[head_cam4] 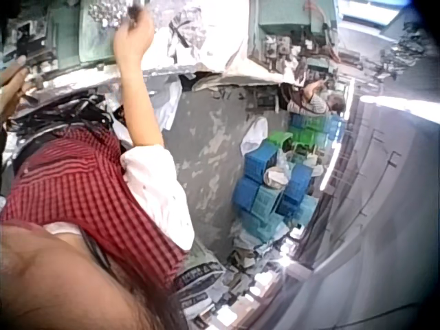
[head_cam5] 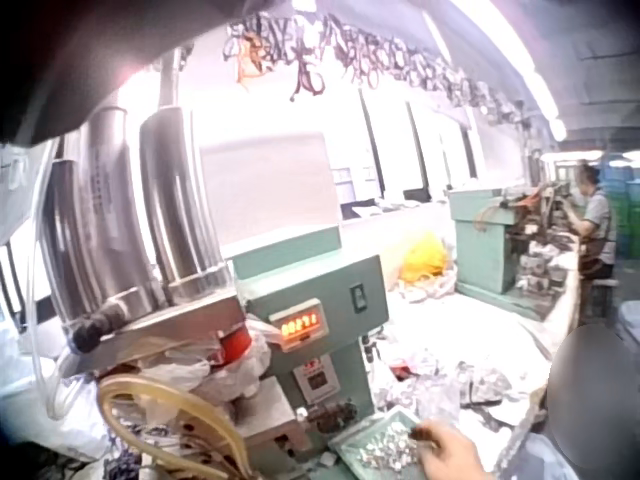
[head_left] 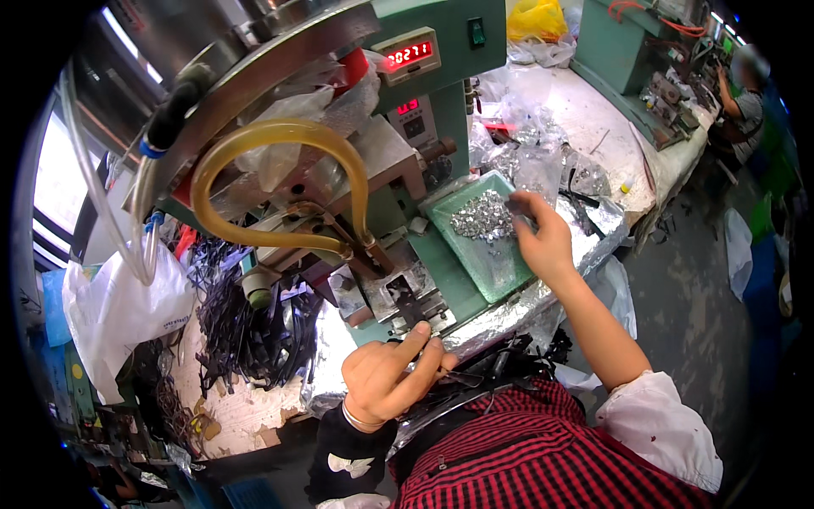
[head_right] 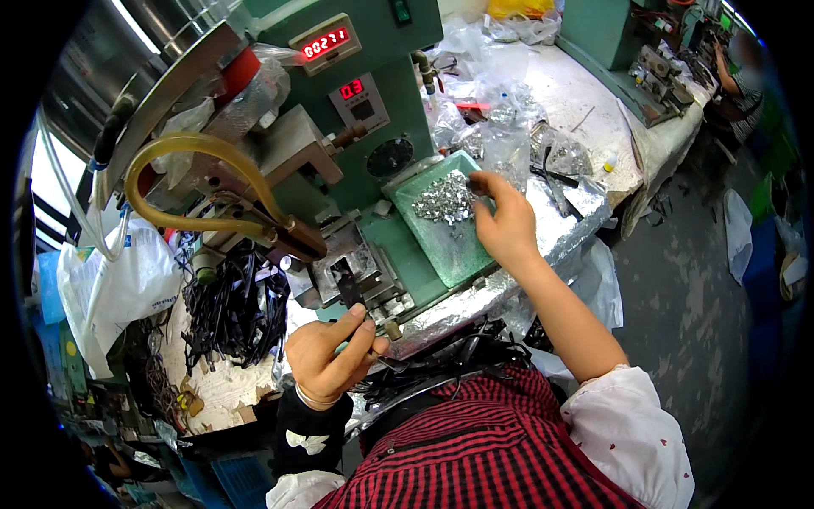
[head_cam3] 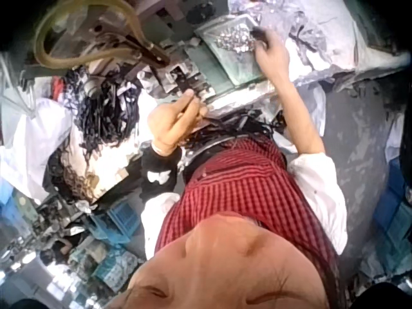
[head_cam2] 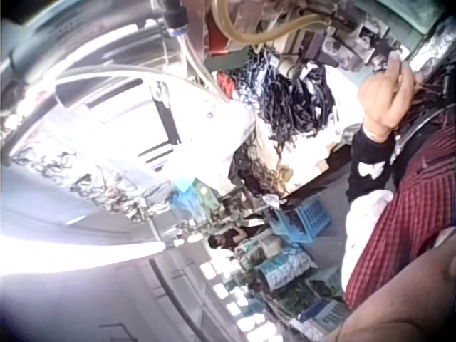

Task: The person repeatedly picks black shoelaces and small metal aglets from a tray, inserts the aglets into the lace ends, and uses a green press machine to crimp them. The finished laces are placed into a white bag on the right side of the workspace.

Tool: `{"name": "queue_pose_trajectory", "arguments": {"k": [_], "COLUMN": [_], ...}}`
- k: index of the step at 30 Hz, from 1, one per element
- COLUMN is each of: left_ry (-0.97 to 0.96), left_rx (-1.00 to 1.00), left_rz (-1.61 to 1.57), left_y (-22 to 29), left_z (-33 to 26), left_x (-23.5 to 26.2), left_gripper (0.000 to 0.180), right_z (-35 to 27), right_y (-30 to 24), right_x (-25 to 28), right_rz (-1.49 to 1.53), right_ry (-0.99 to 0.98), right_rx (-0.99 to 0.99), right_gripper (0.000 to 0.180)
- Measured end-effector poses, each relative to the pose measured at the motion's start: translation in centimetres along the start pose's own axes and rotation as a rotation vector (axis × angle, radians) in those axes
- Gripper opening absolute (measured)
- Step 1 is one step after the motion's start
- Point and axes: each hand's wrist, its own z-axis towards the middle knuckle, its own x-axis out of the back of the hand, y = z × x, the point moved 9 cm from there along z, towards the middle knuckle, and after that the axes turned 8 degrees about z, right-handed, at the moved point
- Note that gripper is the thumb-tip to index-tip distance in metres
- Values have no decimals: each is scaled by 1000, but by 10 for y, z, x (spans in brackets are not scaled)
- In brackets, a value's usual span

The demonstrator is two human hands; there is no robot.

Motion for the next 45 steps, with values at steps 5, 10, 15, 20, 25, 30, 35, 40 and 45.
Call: {"name": "queue_pose_trajectory", "arguments": {"k": [5, 10, 15, 20, 25, 30, 35, 40, 45], "left_ry": [-20, -2, -68, 138, -418, -539, -340, -220, 45], "left_rx": [3, 163, 281, 702, 802, 1019, 1052, 1085, 1128], "left_rz": [-18, -62, 89, 719, 731, 690, 524, 516, 399], "left_y": [-1, 0, 11, -59, -137, -183, -189, -213, -202], "left_z": [1, -9, -37, -64, -125, -221, -213, -192, -183], "left_x": [-3, 5, 65, 151, 90, 41, 45, 41, 56], "left_gripper": [29, 36, 32, 15, 20, 19, 19, 26, 26], "right_z": [-25, -28, -43, -34, -21, -41, -58, -28, -20], "right_y": [6, 10, 8, -14, -31, 1, 5, -91, -92], "right_x": [-15, -36, -23, -23, -53, -30, 19, -50, -91], "right_rz": [-313, -490, -296, -78, -7, -156, -85, 147, 352], "right_ry": [-262, -248, -124, -110, -102, -112, -18, -319, -202], "right_rx": [13, 156, 97, 68, 123, 114, -51, 218, 31], "right_gripper": [18, 17, 13, 10, 16, 13, 14, 14, 23]}}
